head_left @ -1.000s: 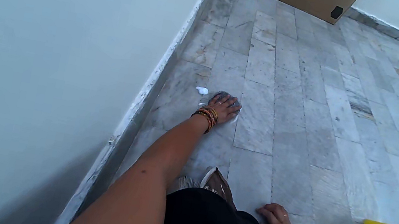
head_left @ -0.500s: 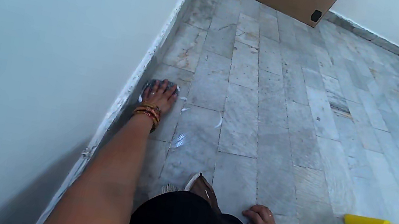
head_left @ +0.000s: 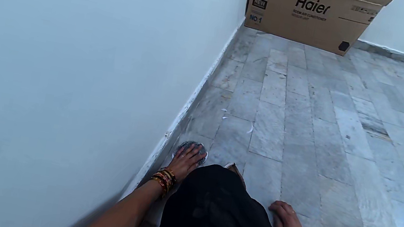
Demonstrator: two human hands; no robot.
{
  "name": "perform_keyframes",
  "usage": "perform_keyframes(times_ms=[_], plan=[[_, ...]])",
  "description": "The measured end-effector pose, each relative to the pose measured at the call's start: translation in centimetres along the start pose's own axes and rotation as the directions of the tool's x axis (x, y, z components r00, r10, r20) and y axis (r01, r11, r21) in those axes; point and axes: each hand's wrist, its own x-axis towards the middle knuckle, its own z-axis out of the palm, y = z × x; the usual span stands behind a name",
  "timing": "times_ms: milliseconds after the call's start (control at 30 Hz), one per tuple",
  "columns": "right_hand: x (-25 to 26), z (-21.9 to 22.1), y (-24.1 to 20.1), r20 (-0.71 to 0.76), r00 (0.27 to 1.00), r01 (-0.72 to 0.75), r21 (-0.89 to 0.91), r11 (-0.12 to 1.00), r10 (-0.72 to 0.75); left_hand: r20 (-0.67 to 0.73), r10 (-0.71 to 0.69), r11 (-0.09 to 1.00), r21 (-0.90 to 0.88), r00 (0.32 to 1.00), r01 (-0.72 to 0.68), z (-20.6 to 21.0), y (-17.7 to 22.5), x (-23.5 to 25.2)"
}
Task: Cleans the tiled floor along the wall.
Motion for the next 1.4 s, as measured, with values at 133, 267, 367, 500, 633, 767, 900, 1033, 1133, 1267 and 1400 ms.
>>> perform_keyframes(times_ms=[133,267,367,500,633,767,900,1033,1133,1267,1400], plan=[[-0.4,-0.9,-0.4,0.069,0.997,-0.025,0.063,0.998,0.02,0.162,-0.1,0.99,-0.082,0.982,0.114,-3.6,2.3,-3.1],[-0.5,-0.9,-0.2,0.067,0.995,-0.074,0.082,0.994,0.069,-0.166,-0.22,0.952,-0.25,0.961,0.175,-2.5,3.4,-5.9],[-0.3,0.0,0.2,-0.032,0.994,-0.1,0.037,0.994,0.101,-0.509,-0.246,0.96,-0.242,0.825,0.137,2.3,1.9,-4.9],[-0.5,1.3,1.5,-0.189,0.982,-0.03,-0.144,0.989,0.002,-0.535,-0.297,0.943,-0.035,0.791,0.331,5.6,1.1,-0.6],[-0.9,2.0,1.7,-0.213,0.977,-0.02,-0.182,0.983,-0.019,-0.356,-0.301,0.951,-0.041,0.885,0.307,0.6,0.1,6.2],[-0.9,2.5,1.8,-0.208,0.978,-0.018,-0.2,0.98,-0.025,-0.269,-0.22,0.975,-0.02,0.938,0.223,-4.5,-2.1,15.8],[-0.9,2.3,1.3,-0.196,0.98,-0.034,-0.217,0.976,-0.01,-0.179,-0.21,0.975,0.028,0.961,0.219,-9.0,-1.8,24.0],[-0.8,2.4,1.2,-0.173,0.985,-0.023,-0.276,0.961,-0.026,-0.135,-0.243,0.966,0.055,0.961,0.252,-10.2,1.4,30.1],[-0.7,2.2,1.1,-0.139,0.99,-0.018,-0.305,0.952,-0.026,-0.115,-0.086,0.991,0.096,0.99,0.097,-7.9,6.5,33.3],[-0.6,2.2,1.1,-0.123,0.992,-0.015,-0.305,0.952,-0.024,-0.032,0.161,0.978,0.138,0.986,-0.156,-3.7,15.1,34.7],[-0.5,2.4,1.4,-0.127,0.991,-0.011,-0.3,0.954,-0.028,0.093,0.365,0.915,0.148,0.926,-0.375,-0.6,21.6,32.3]])
